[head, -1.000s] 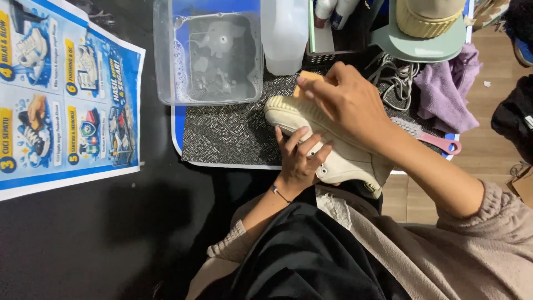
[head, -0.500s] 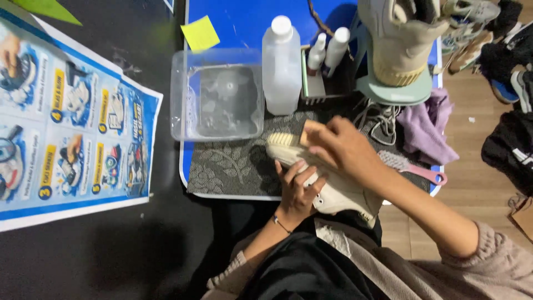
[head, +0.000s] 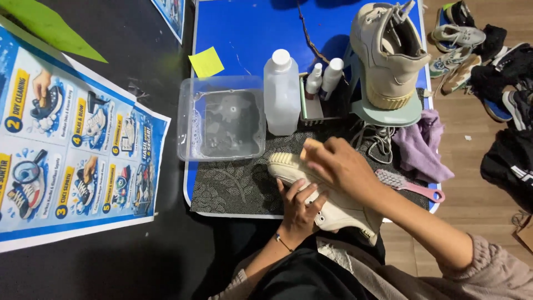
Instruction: The person cleans a white sneaker by scrubbing the sole and upper with a sponge and a brush, then wiping the shoe with a cloth. The person repeatedly dips the sponge into a container of soapy water to continue cleaning.
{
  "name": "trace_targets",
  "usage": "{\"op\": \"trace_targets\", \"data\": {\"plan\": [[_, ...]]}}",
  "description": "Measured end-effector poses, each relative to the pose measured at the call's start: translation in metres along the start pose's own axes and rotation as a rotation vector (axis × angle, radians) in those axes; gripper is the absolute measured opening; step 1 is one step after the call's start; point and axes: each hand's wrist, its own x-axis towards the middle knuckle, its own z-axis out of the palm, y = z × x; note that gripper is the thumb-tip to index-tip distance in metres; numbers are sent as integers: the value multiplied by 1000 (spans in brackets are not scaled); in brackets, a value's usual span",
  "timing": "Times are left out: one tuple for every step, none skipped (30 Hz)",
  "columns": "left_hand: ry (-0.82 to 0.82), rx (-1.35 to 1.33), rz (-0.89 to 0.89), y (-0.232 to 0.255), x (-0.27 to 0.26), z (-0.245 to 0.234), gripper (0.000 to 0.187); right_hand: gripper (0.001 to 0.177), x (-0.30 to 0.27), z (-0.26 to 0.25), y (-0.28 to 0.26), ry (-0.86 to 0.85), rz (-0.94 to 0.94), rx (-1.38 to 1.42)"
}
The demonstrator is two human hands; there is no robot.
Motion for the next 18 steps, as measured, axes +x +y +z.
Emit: {"op": "trace_targets", "data": {"plan": [[5, 4, 1, -5, -24, 13, 13, 25, 0, -6, -9, 2, -6, -3], [4, 2, 1, -10, -47, 25, 10, 27, 1, -13, -19, -12, -55, 8], [3, 2, -1, -15, -71, 37, 15, 28, 0, -19, -29, -28, -105, 19], [8, 7, -2, -13, -50, 27, 15, 28, 6, -12, -19, -27, -111, 18], [-14, -2, -7, -6, -32, 15, 13, 27, 7, -5, -10, -11, -61, -8], [-36, -11, -13, 0, -15, 2, 16, 27, 7, 2, -1, 6, -10, -33], [-35, -11, -14, 0, -15, 2, 16, 27, 8, -3, -9, 5, -11, -34], [-35, -9, -12, 0, -16, 0, 16, 24, 9, -7, -16, 10, -22, -25], [-29, -4, -5, -2, -14, 1, 17, 23, 13, -12, -23, 21, -36, -18], [-24, -2, -2, -3, -12, 1, 17, 23, 15, -12, -23, 25, -41, -22], [-15, 2, 0, -2, -11, 0, 11, 24, 16, -12, -25, -14, -56, -7], [-7, 7, 2, -1, -11, 0, 12, 24, 17, -11, -26, -54, -72, 8], [-8, 4, -1, 0, -10, -2, 12, 24, 19, -11, -24, -57, -70, 7], [-9, 3, -4, 0, -9, -3, 9, 25, 21, -11, -22, -13, -46, -15], [-5, 5, -4, 0, -6, -3, 13, 26, 25, -12, -19, 34, -28, -39], [0, 5, -4, -1, -14, 0, 13, 26, 22, -10, -22, 34, -30, -43], [-2, 7, -5, -3, -20, 4, 15, 25, 21, -8, -25, 14, -70, -23], [-4, 8, -6, -4, -25, 8, 18, 24, 19, -7, -27, -6, -110, -2]]}}
